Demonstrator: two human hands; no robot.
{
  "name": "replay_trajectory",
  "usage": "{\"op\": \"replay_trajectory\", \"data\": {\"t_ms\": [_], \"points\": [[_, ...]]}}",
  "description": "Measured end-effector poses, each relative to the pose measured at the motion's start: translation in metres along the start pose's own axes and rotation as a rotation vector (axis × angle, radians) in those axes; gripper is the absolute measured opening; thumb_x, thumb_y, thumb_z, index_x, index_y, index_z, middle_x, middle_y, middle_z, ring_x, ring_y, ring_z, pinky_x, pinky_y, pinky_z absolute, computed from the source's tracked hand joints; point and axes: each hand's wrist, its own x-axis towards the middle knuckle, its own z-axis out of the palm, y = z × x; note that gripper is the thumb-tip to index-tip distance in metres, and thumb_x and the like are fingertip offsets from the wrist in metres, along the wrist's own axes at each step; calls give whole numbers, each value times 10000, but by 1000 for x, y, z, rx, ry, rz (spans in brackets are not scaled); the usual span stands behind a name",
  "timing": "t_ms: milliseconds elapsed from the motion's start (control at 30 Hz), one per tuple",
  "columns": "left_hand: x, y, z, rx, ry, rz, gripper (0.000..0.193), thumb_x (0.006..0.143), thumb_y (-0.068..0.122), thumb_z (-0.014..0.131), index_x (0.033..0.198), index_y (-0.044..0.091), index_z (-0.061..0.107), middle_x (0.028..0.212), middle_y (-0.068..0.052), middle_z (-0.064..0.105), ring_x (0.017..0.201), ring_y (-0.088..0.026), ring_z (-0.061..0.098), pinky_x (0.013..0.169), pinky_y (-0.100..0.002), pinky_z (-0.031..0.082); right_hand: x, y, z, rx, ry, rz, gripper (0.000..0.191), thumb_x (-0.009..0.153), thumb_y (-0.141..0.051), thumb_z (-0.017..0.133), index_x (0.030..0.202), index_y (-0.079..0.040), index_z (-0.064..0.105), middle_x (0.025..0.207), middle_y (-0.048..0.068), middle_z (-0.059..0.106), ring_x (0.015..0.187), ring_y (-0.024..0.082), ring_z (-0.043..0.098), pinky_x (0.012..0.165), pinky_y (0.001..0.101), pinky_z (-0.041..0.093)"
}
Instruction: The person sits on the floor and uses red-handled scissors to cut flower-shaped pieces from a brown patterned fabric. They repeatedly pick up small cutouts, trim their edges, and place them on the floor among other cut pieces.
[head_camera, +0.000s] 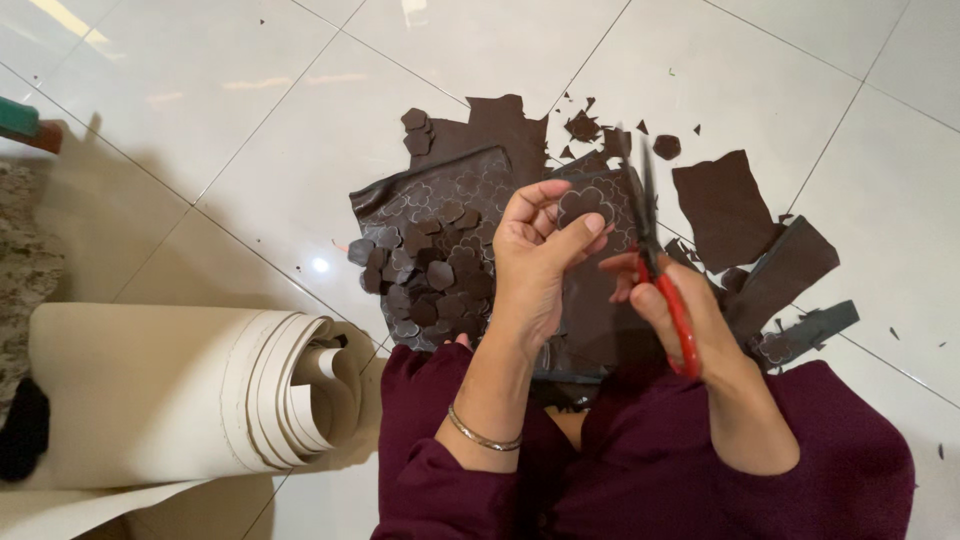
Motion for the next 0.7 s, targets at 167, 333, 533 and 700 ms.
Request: {"op": "replay_trajectory", "data": {"t_ms": [167, 333, 533, 700], "points": [[-2, 0, 0, 24, -1, 55, 377, 881, -55, 747, 1210, 0, 572, 1076, -107, 705, 928, -162, 725, 791, -274, 618, -1, -3, 8, 93, -74, 64, 890, 885, -807, 465, 1194, -2, 686, 815, 39, 599, 760, 148, 598, 675, 298, 497], [-1, -4, -1, 39, 8, 100, 379, 874, -57, 775, 1205, -9, 597, 1017, -81, 699, 867, -107, 681, 777, -259, 604, 0, -4, 8, 84, -118, 36, 947, 852, -861, 441, 1171, -7, 700, 789, 2, 560, 728, 129, 574, 671, 289, 502], [-2, -2, 0, 70, 13, 99, 387, 855, -55, 784, 1195, -4, 607, 960, -63, 713, 839, -99, 673, 773, -235, 579, -1, -3, 7, 84, -151, 36, 980, 838, -887, 425, 1135, 6, 698, 759, -10, 542, 693, 125, 569, 640, 287, 501], [-4, -1, 0, 74, 18, 93, 391, 849, -59, 790, 1192, -4, 611, 958, -63, 716, 845, -90, 669, 793, -234, 574, 0, -4, 9, 91, -145, 51, 1007, 811, -910, 421, 1108, 11, 699, 728, -8, 539, 655, 126, 573, 608, 289, 503]]}}
